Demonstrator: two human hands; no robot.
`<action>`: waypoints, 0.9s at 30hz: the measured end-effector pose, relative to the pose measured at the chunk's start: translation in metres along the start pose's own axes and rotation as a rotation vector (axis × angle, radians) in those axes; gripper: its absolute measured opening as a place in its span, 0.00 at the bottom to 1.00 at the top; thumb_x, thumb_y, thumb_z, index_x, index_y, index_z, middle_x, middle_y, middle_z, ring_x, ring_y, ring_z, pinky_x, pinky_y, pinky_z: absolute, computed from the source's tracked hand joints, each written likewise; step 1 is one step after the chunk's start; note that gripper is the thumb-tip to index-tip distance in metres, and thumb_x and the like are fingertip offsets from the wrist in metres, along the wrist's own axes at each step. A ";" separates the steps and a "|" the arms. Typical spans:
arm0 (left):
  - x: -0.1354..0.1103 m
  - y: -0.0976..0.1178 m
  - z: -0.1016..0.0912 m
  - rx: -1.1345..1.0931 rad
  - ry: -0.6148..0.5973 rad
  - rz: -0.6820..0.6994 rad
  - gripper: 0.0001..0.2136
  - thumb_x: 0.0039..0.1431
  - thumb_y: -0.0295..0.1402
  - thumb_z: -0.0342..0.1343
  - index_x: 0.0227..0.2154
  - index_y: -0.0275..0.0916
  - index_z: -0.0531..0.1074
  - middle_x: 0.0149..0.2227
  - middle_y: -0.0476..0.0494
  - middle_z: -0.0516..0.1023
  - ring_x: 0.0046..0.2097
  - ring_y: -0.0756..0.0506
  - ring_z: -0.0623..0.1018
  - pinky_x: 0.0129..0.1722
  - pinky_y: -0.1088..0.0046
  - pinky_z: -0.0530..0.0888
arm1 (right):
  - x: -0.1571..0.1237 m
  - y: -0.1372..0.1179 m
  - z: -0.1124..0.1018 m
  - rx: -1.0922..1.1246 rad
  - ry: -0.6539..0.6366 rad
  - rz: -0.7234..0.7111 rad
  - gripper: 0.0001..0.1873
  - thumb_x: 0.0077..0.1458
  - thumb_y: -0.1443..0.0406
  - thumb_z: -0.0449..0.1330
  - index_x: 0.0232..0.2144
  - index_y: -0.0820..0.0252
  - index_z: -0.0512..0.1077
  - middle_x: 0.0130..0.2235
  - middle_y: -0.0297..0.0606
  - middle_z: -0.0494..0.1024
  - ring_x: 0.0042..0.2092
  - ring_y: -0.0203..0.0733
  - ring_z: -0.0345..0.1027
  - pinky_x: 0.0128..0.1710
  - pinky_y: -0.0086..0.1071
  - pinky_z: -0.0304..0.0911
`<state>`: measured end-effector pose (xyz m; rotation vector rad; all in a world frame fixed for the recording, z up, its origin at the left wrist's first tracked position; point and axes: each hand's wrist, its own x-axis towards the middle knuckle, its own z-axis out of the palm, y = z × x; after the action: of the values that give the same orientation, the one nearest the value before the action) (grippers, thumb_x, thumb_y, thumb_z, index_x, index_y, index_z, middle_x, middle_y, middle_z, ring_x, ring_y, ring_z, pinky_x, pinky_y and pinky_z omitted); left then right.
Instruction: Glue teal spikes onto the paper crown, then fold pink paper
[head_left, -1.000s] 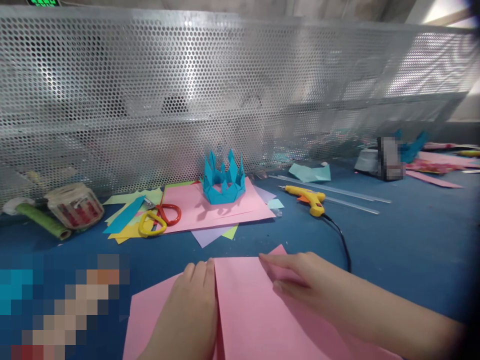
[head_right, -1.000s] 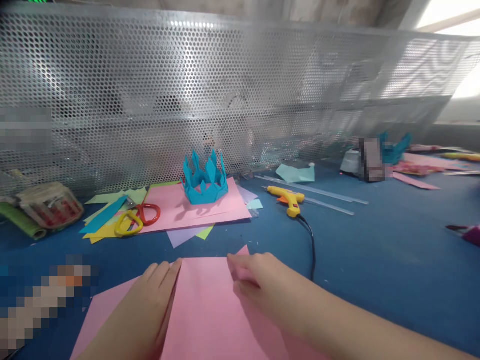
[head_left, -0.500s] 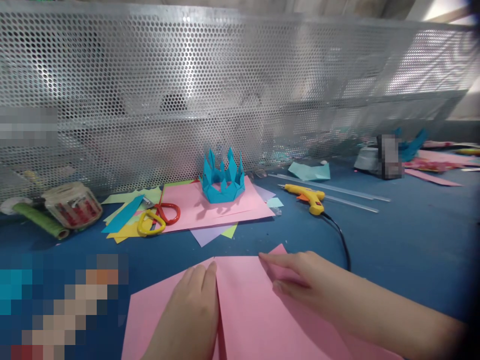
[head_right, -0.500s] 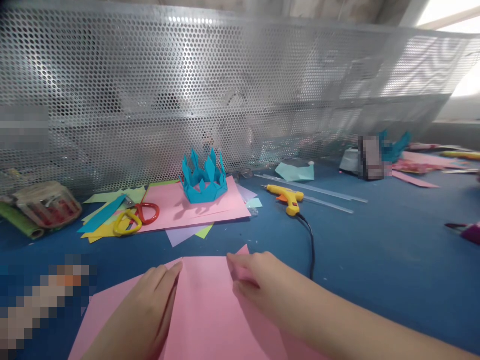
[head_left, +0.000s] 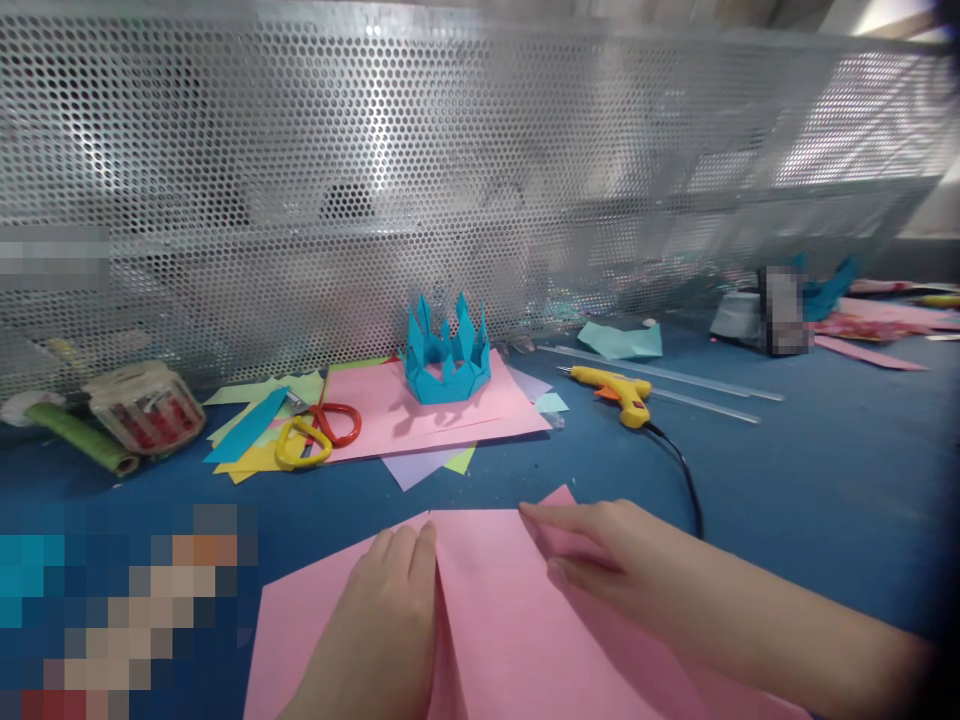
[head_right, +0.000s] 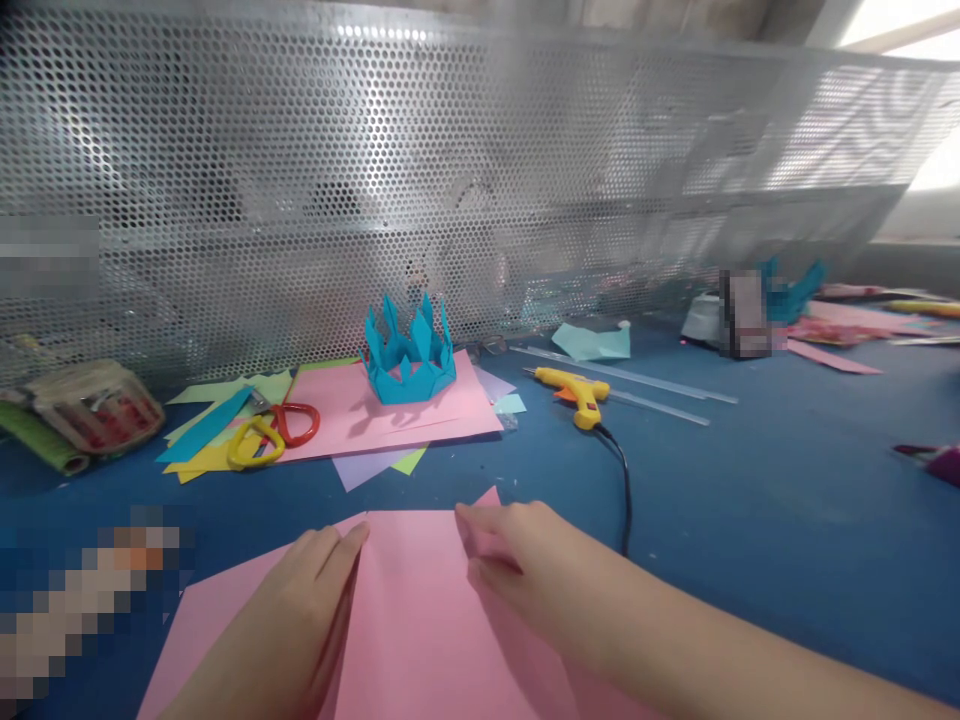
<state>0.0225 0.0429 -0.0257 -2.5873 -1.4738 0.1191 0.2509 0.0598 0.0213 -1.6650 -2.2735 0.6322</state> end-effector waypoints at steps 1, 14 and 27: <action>0.001 0.001 -0.002 0.002 -0.015 0.000 0.30 0.54 0.16 0.40 0.62 0.32 0.63 0.54 0.31 0.76 0.53 0.36 0.77 0.53 0.52 0.74 | 0.000 0.000 0.000 0.018 -0.048 -0.008 0.09 0.50 0.71 0.55 0.22 0.57 0.61 0.23 0.28 0.65 0.24 0.34 0.56 0.26 0.26 0.55; 0.004 0.000 -0.007 -0.061 0.014 0.016 0.29 0.55 0.16 0.37 0.59 0.31 0.66 0.51 0.31 0.77 0.49 0.36 0.76 0.48 0.54 0.74 | -0.003 0.000 0.000 0.092 -0.131 -0.003 0.09 0.54 0.70 0.52 0.23 0.57 0.59 0.25 0.30 0.65 0.27 0.35 0.55 0.28 0.28 0.53; -0.001 -0.005 0.007 -0.121 0.083 0.004 0.28 0.56 0.16 0.38 0.60 0.31 0.65 0.56 0.31 0.73 0.53 0.34 0.74 0.47 0.58 0.76 | -0.002 0.005 0.000 0.118 -0.125 0.015 0.10 0.54 0.68 0.53 0.22 0.57 0.64 0.22 0.29 0.62 0.25 0.35 0.54 0.28 0.28 0.56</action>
<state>0.0170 0.0457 -0.0315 -2.6531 -1.4907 -0.0793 0.2550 0.0593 0.0188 -1.6312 -2.2606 0.8793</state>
